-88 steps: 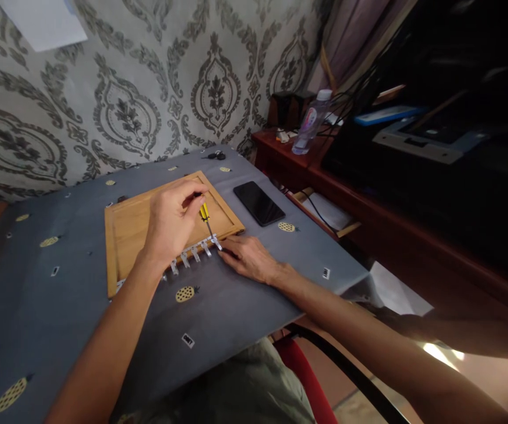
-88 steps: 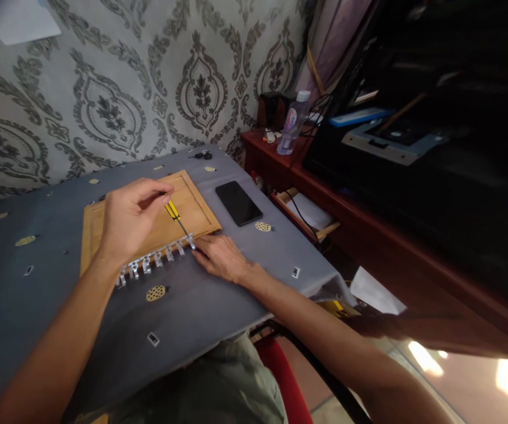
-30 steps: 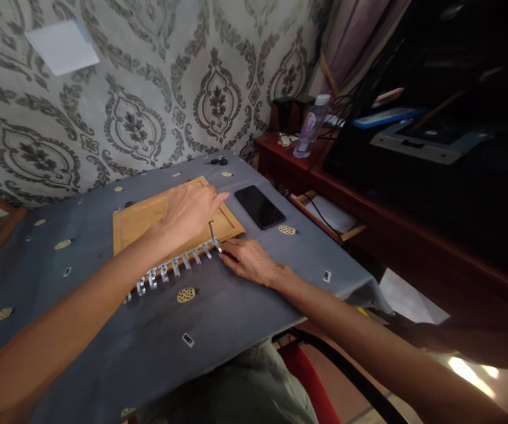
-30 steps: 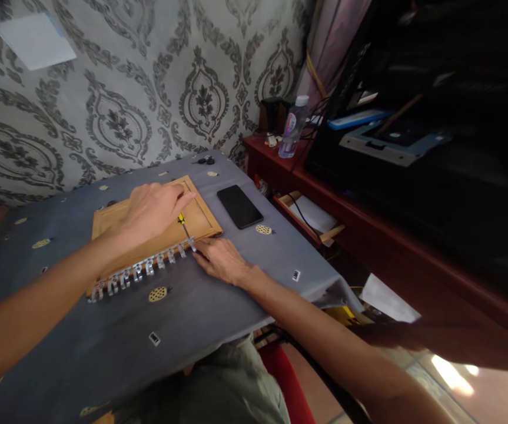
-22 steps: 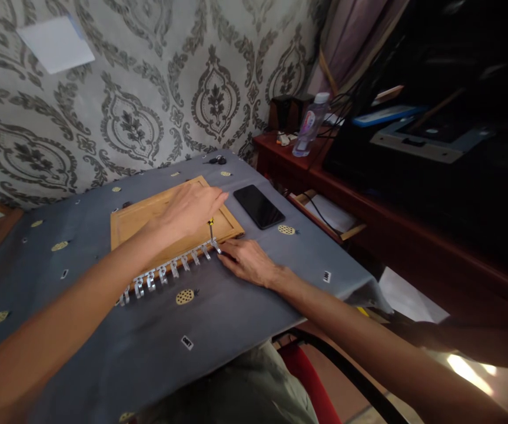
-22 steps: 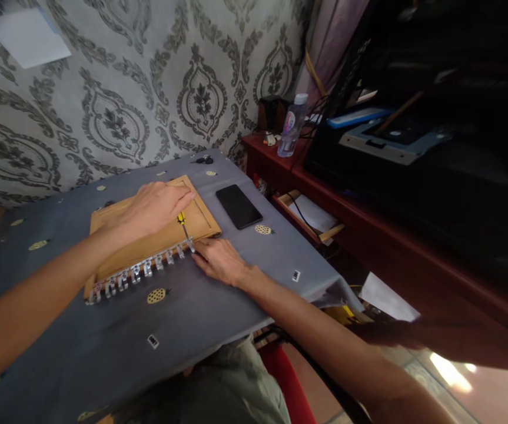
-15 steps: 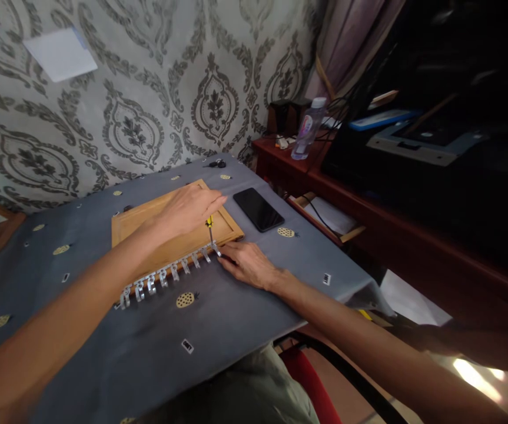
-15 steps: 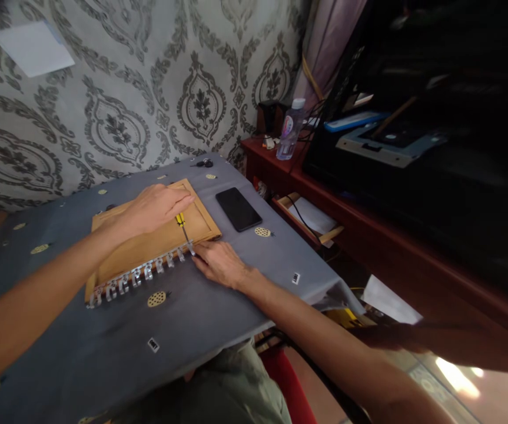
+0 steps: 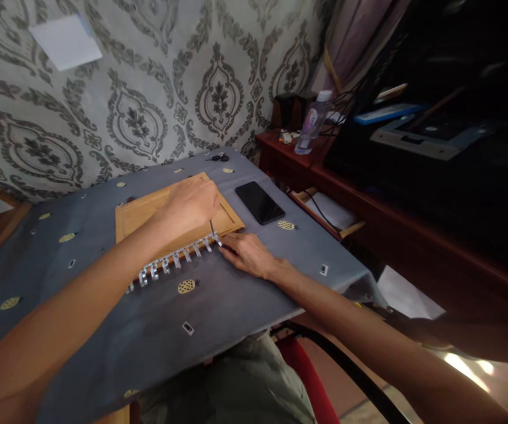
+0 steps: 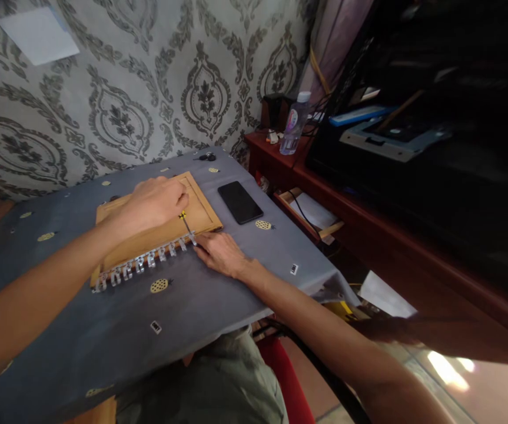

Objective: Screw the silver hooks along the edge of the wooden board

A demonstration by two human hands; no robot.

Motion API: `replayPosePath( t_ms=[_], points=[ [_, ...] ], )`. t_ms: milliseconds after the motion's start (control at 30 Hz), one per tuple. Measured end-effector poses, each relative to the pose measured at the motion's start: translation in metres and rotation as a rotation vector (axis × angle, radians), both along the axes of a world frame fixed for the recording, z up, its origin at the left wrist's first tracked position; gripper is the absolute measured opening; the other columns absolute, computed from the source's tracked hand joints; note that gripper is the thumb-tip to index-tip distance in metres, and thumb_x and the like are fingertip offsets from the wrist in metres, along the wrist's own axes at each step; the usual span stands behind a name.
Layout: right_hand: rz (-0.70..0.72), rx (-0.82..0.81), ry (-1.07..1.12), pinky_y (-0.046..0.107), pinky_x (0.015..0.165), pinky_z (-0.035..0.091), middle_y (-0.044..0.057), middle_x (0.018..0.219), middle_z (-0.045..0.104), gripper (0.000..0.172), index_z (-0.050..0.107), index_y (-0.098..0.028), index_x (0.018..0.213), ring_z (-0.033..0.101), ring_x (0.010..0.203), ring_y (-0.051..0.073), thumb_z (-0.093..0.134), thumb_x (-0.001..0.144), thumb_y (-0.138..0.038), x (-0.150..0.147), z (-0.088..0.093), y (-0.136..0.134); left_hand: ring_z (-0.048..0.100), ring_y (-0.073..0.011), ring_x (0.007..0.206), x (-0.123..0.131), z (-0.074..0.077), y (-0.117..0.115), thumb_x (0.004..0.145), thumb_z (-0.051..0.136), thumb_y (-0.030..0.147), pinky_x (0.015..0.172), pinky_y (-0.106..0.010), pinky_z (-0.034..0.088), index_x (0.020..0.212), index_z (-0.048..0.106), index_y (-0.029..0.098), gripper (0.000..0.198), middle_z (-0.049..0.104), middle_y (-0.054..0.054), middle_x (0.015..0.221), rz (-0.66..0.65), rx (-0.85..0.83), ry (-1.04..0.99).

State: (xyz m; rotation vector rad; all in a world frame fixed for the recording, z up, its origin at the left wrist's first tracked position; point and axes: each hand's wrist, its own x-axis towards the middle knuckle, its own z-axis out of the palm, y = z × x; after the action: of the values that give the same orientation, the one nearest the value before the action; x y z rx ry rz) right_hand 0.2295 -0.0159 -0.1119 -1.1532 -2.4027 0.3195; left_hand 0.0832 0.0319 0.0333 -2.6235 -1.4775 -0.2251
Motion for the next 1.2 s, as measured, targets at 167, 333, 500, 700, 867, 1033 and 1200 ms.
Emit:
replayPosePath(
  t_ms=[167,333,500,700,867,1033,1200],
  points=[
    [0.003,0.015,-0.014,0.027,0.069,0.039,0.008,0.093,0.072,0.017,0.066,-0.014,0.101,0.062,0.077,0.017,0.051,0.095,-0.019,0.0,-0.001,0.0,0.069,-0.0306,0.084,0.01,0.006,-0.006,0.1,0.039,0.037,0.072,-0.04,0.05,0.094,0.074,0.011,0.044,0.072,-0.019,0.088,0.104,0.006,0.177],
    [0.005,0.02,-0.007,0.028,0.069,0.041,0.009,0.094,0.072,0.018,0.067,-0.014,0.102,0.063,0.078,0.018,0.051,0.096,-0.019,0.0,-0.002,0.0,0.068,-0.0291,0.086,0.01,0.009,-0.005,0.101,0.037,0.033,0.076,-0.04,0.048,0.094,0.073,0.012,0.043,0.072,-0.018,0.091,0.029,-0.059,0.172],
    [0.0,0.013,-0.008,0.027,0.068,0.041,0.009,0.092,0.072,0.016,0.066,-0.014,0.102,0.064,0.078,0.018,0.052,0.096,-0.019,0.0,-0.002,-0.001,0.067,-0.0255,0.081,0.0,0.002,0.003,0.101,0.035,0.032,0.074,-0.038,0.046,0.087,0.071,0.015,0.042,0.072,-0.013,0.085,-0.07,-0.039,0.149],
    [-0.003,0.016,-0.012,0.027,0.068,0.041,0.007,0.089,0.071,0.012,0.064,-0.015,0.093,0.063,0.078,0.018,0.053,0.095,-0.018,0.0,-0.002,0.0,0.065,-0.024,0.081,-0.011,0.0,0.006,0.1,0.037,0.034,0.074,-0.035,0.044,0.086,0.069,0.017,0.039,0.071,-0.011,0.084,-0.12,-0.053,0.086],
    [-0.006,0.03,-0.014,0.026,0.067,0.039,0.006,0.085,0.069,0.012,0.063,-0.017,0.089,0.061,0.075,0.017,0.053,0.095,-0.019,0.0,-0.004,0.0,0.06,-0.0192,0.07,-0.011,0.013,0.001,0.099,0.034,0.046,0.064,-0.031,0.037,0.083,0.07,0.017,0.049,0.069,-0.009,0.078,0.007,-0.205,0.033],
    [-0.003,0.035,-0.012,0.027,0.067,0.039,0.006,0.084,0.069,0.012,0.064,-0.016,0.09,0.061,0.075,0.017,0.053,0.095,-0.019,0.0,-0.003,-0.001,0.058,-0.0191,0.073,-0.008,0.015,-0.001,0.095,0.039,0.028,0.065,-0.033,0.035,0.084,0.071,0.015,0.037,0.07,-0.012,0.087,0.091,-0.197,0.082],
    [-0.011,0.036,-0.008,0.027,0.067,0.04,0.005,0.084,0.069,0.013,0.066,-0.017,0.095,0.062,0.075,0.017,0.053,0.095,-0.02,0.0,-0.005,-0.001,0.057,-0.0193,0.076,-0.013,0.003,0.003,0.094,0.047,0.03,0.069,-0.033,0.036,0.089,0.072,0.013,0.03,0.069,-0.013,0.088,-0.008,-0.118,0.042]
  ],
)
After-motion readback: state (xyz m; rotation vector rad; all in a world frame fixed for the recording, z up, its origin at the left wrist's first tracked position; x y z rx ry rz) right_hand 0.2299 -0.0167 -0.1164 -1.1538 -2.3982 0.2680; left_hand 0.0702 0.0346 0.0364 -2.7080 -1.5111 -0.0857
